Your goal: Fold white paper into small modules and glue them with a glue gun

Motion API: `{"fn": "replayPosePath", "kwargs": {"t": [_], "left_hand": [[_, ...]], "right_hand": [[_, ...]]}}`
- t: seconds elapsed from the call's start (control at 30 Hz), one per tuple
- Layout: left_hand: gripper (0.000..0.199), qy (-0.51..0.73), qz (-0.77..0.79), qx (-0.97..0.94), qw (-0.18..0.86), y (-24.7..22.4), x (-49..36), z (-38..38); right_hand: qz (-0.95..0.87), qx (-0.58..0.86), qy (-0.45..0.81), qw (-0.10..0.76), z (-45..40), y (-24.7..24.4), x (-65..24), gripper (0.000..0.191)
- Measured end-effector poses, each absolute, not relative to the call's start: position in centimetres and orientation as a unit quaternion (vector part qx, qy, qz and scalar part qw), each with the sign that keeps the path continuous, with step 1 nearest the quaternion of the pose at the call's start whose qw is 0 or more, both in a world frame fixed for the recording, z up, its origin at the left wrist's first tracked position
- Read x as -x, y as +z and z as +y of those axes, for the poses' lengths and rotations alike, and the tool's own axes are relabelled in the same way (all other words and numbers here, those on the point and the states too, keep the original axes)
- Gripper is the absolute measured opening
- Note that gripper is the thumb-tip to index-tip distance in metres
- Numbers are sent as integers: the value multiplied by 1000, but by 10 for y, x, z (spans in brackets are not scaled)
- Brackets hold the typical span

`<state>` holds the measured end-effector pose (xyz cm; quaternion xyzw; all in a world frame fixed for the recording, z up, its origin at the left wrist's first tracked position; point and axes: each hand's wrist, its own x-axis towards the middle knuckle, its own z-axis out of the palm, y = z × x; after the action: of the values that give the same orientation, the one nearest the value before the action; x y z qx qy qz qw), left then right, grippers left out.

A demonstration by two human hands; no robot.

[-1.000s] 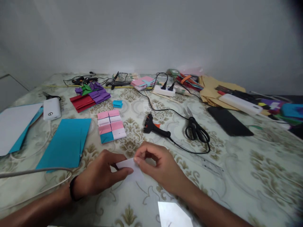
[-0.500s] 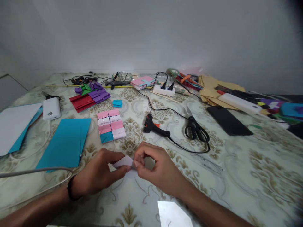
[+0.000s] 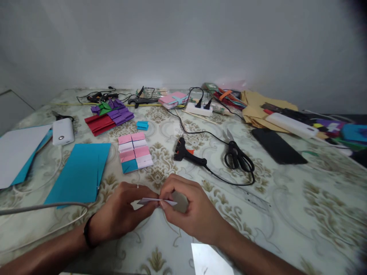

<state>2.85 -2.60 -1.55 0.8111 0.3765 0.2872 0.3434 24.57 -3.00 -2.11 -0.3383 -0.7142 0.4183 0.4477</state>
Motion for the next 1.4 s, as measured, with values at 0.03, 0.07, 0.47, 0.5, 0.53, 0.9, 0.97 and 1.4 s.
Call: {"fn": "replayPosePath", "kwargs": {"t": [0.03, 0.07, 0.47, 0.5, 0.53, 0.9, 0.97, 1.4], "left_hand": [[12, 293, 372, -812, 341, -15, -28, -26], [12, 298, 367, -812, 342, -15, -28, -26], [18, 303, 326, -836, 322, -7, -25, -30], [19, 303, 332, -834, 321, -7, -24, -31], [19, 300, 337, -832, 322, -6, -23, -31], [20, 335, 423, -754, 374, -4, -15, -24], [20, 310, 433, -753, 387, -5, -19, -24], [21, 263, 433, -762, 402, -3, -25, -20]], "right_hand": [[-713, 337, 419, 450, -30, -21, -246, 14], [-711, 335, 421, 452, -31, -20, -246, 14], [-686, 314, 475, 453, -32, -21, -248, 16], [-684, 315, 477, 453, -31, -20, -249, 17], [-682, 317, 479, 453, -31, -19, -249, 17], [-655, 347, 496, 452, -19, -16, -268, 17], [-665, 344, 492, 444, -21, -14, -266, 12], [-702, 374, 454, 402, -28, -12, -253, 13]]}}
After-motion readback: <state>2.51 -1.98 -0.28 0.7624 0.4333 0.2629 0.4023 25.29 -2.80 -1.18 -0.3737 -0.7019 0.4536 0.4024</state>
